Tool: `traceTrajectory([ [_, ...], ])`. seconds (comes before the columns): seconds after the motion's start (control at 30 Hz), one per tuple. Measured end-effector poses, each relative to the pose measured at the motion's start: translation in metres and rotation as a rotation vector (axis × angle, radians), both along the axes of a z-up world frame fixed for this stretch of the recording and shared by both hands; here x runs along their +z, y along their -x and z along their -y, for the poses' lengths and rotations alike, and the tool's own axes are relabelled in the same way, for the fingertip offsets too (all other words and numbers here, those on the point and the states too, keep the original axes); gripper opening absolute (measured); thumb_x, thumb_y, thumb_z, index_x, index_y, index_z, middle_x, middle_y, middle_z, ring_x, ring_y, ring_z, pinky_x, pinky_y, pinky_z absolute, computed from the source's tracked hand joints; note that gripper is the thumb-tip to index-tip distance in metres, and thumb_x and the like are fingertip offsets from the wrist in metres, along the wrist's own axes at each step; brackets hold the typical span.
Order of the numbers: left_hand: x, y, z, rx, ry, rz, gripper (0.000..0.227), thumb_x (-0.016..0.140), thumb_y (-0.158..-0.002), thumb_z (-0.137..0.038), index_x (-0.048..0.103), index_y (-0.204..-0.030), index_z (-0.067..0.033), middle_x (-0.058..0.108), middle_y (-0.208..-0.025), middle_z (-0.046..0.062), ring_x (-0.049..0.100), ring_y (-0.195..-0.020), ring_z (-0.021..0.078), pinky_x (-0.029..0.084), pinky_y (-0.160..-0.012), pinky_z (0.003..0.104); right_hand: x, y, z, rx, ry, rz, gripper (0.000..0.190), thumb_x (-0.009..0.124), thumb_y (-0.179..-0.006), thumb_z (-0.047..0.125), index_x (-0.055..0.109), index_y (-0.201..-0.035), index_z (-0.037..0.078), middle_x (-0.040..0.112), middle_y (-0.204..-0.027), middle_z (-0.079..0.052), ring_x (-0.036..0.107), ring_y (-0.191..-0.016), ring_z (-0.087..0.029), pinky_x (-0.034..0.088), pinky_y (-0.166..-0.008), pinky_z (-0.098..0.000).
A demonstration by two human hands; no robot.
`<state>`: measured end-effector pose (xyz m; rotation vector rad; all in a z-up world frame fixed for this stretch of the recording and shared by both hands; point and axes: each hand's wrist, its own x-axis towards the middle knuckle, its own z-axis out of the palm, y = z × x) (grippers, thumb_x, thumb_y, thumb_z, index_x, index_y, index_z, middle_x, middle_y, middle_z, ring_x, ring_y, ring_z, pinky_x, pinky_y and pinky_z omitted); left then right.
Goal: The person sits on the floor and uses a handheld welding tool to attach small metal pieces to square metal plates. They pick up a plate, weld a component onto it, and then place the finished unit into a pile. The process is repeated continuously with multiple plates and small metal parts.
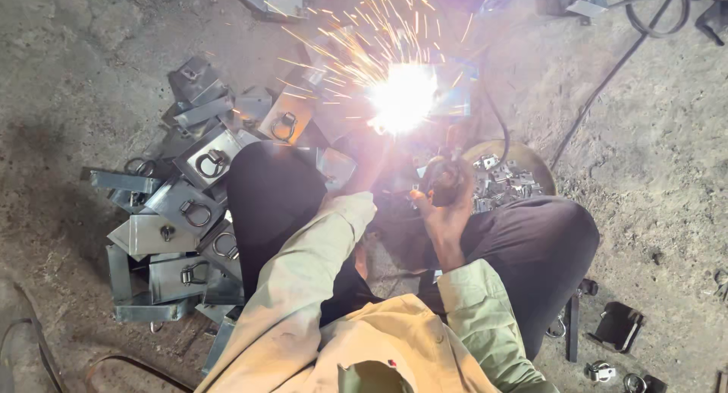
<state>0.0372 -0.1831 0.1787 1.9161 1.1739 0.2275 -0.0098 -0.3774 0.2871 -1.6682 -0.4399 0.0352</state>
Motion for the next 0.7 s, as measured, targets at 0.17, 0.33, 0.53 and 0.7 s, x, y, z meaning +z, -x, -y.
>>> traceTrajectory([
  [0.17, -0.035, -0.005, -0.001, -0.003, -0.067, 0.057, 0.035, 0.059, -0.088, -0.037, 0.076, -0.104, -0.0112, 0.075, -0.095, 0.018, 0.071, -0.089, 0.0361, 0.053, -0.084, 0.048, 0.017, -0.001, -0.002, -0.078, 0.114, -0.195, 0.097, 0.087, -0.068, 0.009, 0.041, -0.153, 0.008, 0.062, -0.122, -0.007, 0.061, -0.088, -0.015, 0.056, -0.077, -0.0276],
  [0.33, -0.095, -0.013, -0.01, -0.012, -0.205, 0.161, 0.034, 0.06, -0.087, -0.036, 0.077, -0.103, -0.0106, 0.074, -0.093, 0.019, 0.071, -0.088, 0.0376, 0.053, -0.082, 0.048, 0.042, 0.001, -0.005, 0.092, 0.115, 0.179, 0.089, 0.09, -0.073, 0.006, 0.046, -0.151, 0.006, 0.058, -0.14, -0.012, 0.059, -0.126, -0.023, 0.051, -0.106, -0.0375],
  [0.53, -0.094, -0.01, -0.015, 0.002, -0.266, 0.219, 0.033, 0.062, -0.086, -0.036, 0.078, -0.1, -0.0105, 0.074, -0.09, 0.02, 0.071, -0.086, 0.0388, 0.054, -0.078, 0.049, 0.029, -0.002, -0.002, 0.053, 0.084, 0.167, 0.094, 0.087, -0.071, 0.003, 0.042, -0.154, 0.007, 0.06, -0.135, -0.009, 0.059, -0.123, -0.023, 0.051, -0.106, -0.0373],
  [0.7, -0.025, -0.005, -0.007, -0.013, -0.087, 0.174, 0.031, 0.06, -0.087, -0.036, 0.08, -0.097, -0.0131, 0.073, -0.082, 0.021, 0.071, -0.079, 0.0397, 0.055, -0.072, 0.048, -0.004, -0.027, 0.018, -0.163, -0.612, -0.448, 0.075, 0.077, -0.075, 0.008, 0.044, -0.141, 0.022, 0.062, -0.118, -0.007, 0.062, -0.096, -0.022, 0.054, -0.084, -0.0403],
])
